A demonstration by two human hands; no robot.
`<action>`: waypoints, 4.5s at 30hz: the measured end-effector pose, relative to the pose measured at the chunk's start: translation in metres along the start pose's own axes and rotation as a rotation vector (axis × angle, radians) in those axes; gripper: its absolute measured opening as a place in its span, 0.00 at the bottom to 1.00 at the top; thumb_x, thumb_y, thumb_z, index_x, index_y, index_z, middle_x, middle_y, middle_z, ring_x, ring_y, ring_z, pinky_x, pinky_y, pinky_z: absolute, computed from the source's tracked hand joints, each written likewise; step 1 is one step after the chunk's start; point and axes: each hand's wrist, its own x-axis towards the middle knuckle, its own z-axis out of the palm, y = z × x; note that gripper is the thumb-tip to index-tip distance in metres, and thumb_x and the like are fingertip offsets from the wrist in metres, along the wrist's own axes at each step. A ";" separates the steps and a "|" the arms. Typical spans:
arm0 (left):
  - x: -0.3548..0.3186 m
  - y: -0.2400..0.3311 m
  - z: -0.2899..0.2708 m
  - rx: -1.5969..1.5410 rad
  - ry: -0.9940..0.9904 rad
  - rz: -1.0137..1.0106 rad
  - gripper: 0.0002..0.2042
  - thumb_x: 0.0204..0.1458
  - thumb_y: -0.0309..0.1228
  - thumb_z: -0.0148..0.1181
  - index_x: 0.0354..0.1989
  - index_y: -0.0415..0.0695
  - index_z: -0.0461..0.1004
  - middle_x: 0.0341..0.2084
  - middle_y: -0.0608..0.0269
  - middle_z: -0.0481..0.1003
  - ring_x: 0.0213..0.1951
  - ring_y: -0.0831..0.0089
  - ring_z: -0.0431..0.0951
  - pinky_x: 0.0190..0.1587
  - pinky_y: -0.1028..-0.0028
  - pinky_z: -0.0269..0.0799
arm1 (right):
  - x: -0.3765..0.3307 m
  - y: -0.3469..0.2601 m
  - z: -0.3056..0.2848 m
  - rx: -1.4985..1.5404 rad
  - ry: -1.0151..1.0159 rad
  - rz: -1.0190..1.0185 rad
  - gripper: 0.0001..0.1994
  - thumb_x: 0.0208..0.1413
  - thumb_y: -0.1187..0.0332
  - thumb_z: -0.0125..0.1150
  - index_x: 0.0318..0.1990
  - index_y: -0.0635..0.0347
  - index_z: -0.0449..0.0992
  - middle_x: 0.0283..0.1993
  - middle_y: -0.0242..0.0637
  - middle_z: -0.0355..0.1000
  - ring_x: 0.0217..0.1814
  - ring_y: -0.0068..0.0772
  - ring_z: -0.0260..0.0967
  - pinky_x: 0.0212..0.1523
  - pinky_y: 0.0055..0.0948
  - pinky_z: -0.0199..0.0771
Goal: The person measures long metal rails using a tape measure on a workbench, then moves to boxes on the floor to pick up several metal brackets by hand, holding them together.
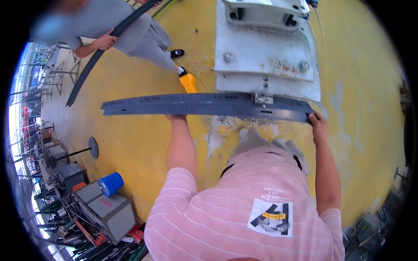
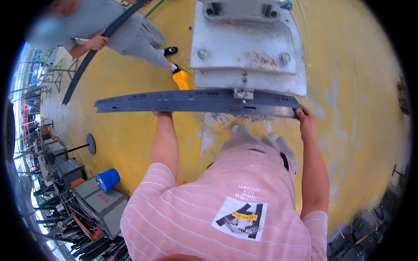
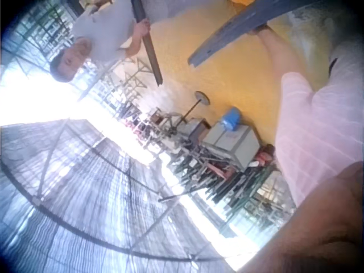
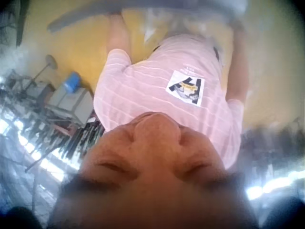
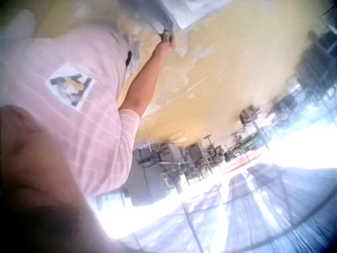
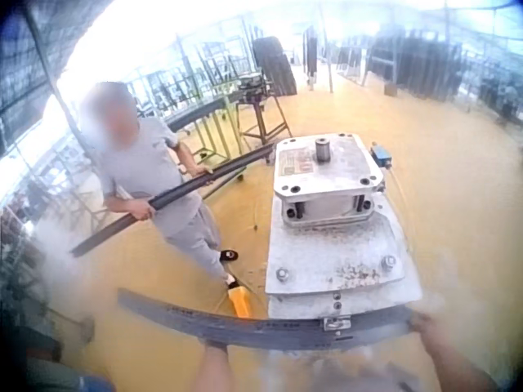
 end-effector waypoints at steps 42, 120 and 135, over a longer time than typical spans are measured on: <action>-0.055 -0.037 0.023 -0.115 -0.104 -0.162 0.30 0.62 0.57 0.32 0.59 0.50 0.71 0.57 0.58 0.74 0.58 0.54 0.73 0.61 0.47 0.67 | 0.033 -0.031 -0.044 -0.252 -0.080 0.055 0.10 0.53 0.74 0.65 0.43 0.66 0.79 0.37 0.32 0.76 0.38 0.23 0.70 0.42 0.26 0.69; -0.424 -0.509 0.193 -0.627 0.207 -0.217 0.25 0.64 0.46 0.34 0.47 0.39 0.75 0.46 0.50 0.77 0.47 0.49 0.77 0.53 0.46 0.72 | 0.218 0.030 -0.623 -0.440 -0.118 -0.058 0.11 0.52 0.79 0.62 0.44 0.71 0.75 0.40 0.37 0.74 0.41 0.30 0.69 0.46 0.29 0.70; -0.416 -0.515 0.194 -0.637 0.208 -0.208 0.25 0.63 0.45 0.33 0.46 0.41 0.76 0.44 0.49 0.78 0.45 0.48 0.78 0.53 0.46 0.73 | 0.239 0.058 -0.634 -0.533 -0.188 -0.134 0.11 0.52 0.75 0.63 0.43 0.69 0.76 0.37 0.37 0.75 0.38 0.32 0.71 0.42 0.30 0.71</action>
